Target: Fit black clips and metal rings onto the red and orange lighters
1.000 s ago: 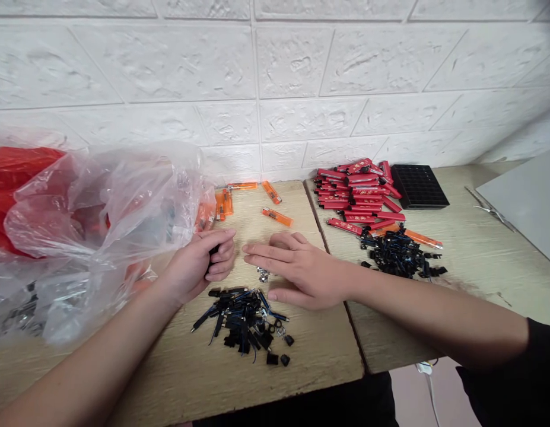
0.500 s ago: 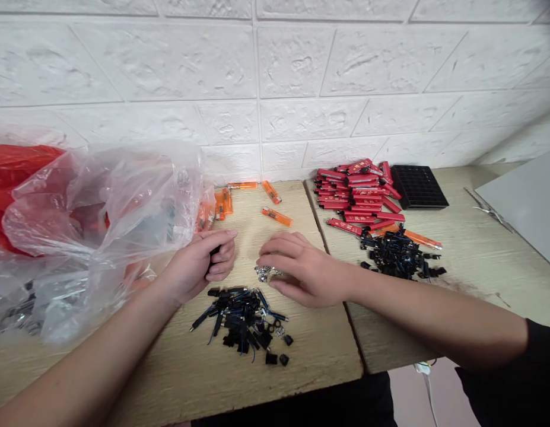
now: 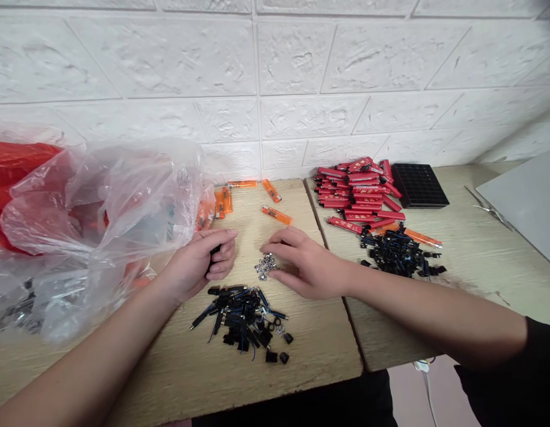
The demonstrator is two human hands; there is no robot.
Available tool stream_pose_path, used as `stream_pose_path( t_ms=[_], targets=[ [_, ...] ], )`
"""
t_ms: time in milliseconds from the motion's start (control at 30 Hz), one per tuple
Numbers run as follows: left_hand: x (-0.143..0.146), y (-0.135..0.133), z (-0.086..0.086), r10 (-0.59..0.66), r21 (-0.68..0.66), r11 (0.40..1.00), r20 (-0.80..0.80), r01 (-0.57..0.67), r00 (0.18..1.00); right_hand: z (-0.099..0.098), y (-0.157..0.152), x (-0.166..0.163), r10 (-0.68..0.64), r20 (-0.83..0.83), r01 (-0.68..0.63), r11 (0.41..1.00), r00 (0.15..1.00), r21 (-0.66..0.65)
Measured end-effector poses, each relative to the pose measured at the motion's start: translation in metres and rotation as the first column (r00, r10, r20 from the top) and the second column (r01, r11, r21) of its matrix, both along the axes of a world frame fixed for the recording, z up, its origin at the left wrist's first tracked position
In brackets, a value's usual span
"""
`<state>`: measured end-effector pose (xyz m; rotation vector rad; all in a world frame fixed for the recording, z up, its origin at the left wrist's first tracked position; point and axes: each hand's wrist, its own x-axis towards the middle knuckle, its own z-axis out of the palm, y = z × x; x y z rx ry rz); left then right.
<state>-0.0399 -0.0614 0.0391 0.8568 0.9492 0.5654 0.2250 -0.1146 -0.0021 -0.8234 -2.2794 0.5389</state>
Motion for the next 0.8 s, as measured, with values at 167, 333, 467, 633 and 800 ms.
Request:
stream_pose_path(
  t_ms=[167,333,467,633,800],
  targets=[
    [-0.0004,-0.0002,-0.0001,0.002,0.002,1.0,-0.002,-0.002,1.0,0.0017,-0.0008,-0.0004,-0.02,0.032,0.021,1.0,0.999,-0.007],
    [0.0004,-0.0002,-0.0004,0.0,-0.006,1.0,0.01,0.0,1.0,0.0018,-0.0022,-0.0001,-0.029,0.033,0.027,0.999,0.999,0.043],
    [0.0006,0.0006,-0.0008,0.005,-0.028,1.0,0.041,-0.004,0.999,0.0003,-0.0039,-0.0001,-0.104,0.023,0.102,0.99,0.994,0.094],
    [-0.0001,0.0007,-0.0002,0.041,-0.035,0.999,0.069,-0.039,0.997,0.0029,-0.0044,0.0001,-0.066,0.058,0.062,0.996,0.996,0.069],
    [0.0012,-0.0006,0.0009,0.07,-0.021,0.997,0.06,-0.069,0.996,0.0013,-0.0049,-0.0001,-0.104,0.024,0.102,0.99,0.994,0.094]
  ],
)
